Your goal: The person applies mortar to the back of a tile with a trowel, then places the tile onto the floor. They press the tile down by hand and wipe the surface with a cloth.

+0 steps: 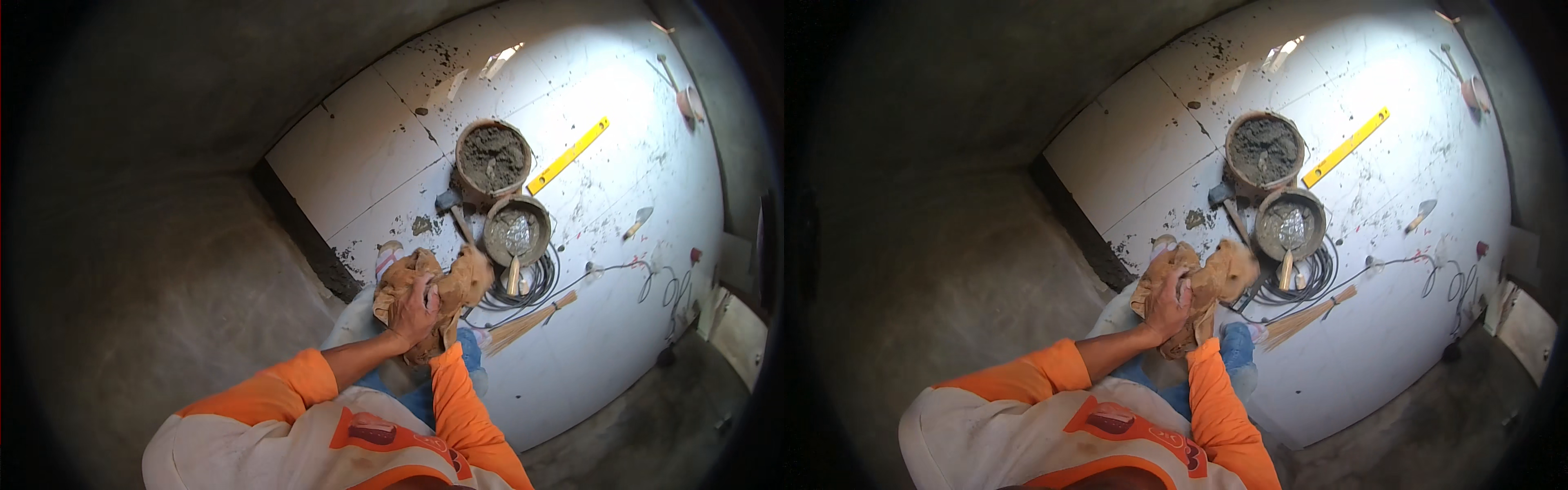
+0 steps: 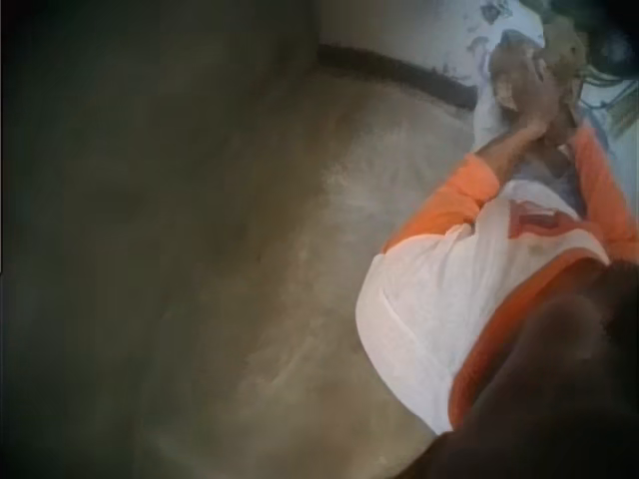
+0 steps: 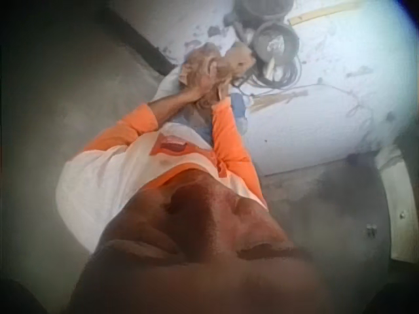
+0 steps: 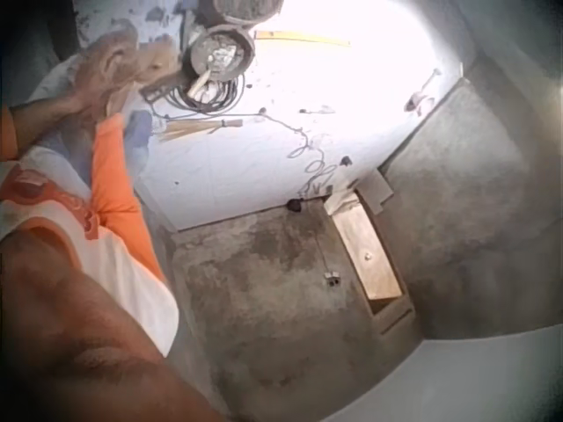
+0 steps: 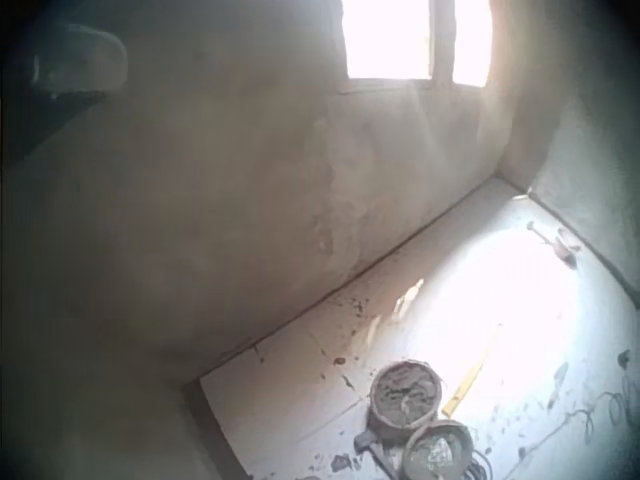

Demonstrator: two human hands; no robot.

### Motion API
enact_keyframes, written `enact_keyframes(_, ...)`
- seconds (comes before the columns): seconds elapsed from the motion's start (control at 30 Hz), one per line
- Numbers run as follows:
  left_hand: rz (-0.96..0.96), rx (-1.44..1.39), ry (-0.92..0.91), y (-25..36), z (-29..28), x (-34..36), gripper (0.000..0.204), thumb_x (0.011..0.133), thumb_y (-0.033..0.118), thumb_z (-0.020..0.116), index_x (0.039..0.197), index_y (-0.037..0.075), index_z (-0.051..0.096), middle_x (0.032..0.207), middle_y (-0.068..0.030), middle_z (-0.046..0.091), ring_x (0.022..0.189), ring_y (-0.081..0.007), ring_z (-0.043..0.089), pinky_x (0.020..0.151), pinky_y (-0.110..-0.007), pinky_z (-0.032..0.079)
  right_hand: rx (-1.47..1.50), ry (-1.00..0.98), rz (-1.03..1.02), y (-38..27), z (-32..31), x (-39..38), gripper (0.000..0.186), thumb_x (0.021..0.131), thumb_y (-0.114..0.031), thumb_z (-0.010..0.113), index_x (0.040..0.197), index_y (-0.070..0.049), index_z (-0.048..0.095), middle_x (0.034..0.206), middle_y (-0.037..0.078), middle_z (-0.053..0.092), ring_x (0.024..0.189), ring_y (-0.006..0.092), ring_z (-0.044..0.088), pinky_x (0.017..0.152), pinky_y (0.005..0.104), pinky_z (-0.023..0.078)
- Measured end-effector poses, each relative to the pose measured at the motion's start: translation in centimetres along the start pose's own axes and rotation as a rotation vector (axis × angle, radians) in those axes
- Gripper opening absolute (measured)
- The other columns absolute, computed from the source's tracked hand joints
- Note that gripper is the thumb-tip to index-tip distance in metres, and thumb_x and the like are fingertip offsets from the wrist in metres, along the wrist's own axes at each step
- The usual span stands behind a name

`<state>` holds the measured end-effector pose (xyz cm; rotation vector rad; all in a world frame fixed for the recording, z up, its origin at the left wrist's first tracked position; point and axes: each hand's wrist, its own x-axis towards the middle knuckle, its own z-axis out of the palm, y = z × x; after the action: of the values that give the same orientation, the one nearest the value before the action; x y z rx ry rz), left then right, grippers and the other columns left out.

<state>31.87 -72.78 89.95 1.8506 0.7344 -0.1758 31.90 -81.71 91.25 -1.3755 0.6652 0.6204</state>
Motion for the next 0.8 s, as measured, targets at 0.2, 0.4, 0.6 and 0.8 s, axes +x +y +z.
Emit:
enact_keyframes(0.2,0.082,0.163,-0.265,-0.9,-20.5,0.6,0.056,0.088,0.037,0.051,0.125,-0.004,0.043,0.122,-0.0244,0.047,0.118,-0.0382,0.042,0.098,-0.046,0.032,-0.305,-0.395,-0.041,-1.5,19.2,1.7,0.032,0.086,-0.029,0.055,0.102,-0.001,0.057,0.086,0.019,0.061,0.073,0.0282,0.060,0.070,0.0355,0.047)
enact_keyframes(0.4,-0.195,-0.453,0.303,-6.5,-28.1,5.0,0.068,0.081,0.043,0.062,0.128,-0.001,0.041,0.124,-0.0175,0.049,0.117,-0.0289,0.045,0.099,-0.039,0.035,-0.582,-0.676,-0.128,-2.8,29.0,6.5,0.032,0.086,-0.028,0.055,0.104,-0.001,0.057,0.088,0.020,0.061,0.075,0.0299,0.060,0.071,0.0364,0.048)
enact_keyframes(0.6,-0.684,-1.402,0.182,-10.9,-25.5,12.4,0.055,0.085,0.037,0.061,0.125,0.004,0.045,0.116,-0.0096,0.055,0.101,-0.0187,0.056,0.086,-0.033,0.048,-0.745,-0.787,-0.171,3.8,31.1,12.2,0.032,0.087,-0.027,0.054,0.106,-0.001,0.056,0.091,0.020,0.061,0.077,0.0317,0.061,0.073,0.0372,0.048)
enact_keyframes(0.8,-1.027,-1.347,0.646,-21.4,-19.3,20.9,0.042,0.094,0.032,0.046,0.127,0.005,0.043,0.121,-0.0087,0.052,0.108,-0.0250,0.053,0.092,-0.038,0.043,-1.087,-1.229,-0.213,15.7,27.0,27.3,0.038,0.089,-0.027,0.049,0.117,-0.001,0.051,0.105,0.024,0.059,0.094,0.0402,0.058,0.082,0.0435,0.046)
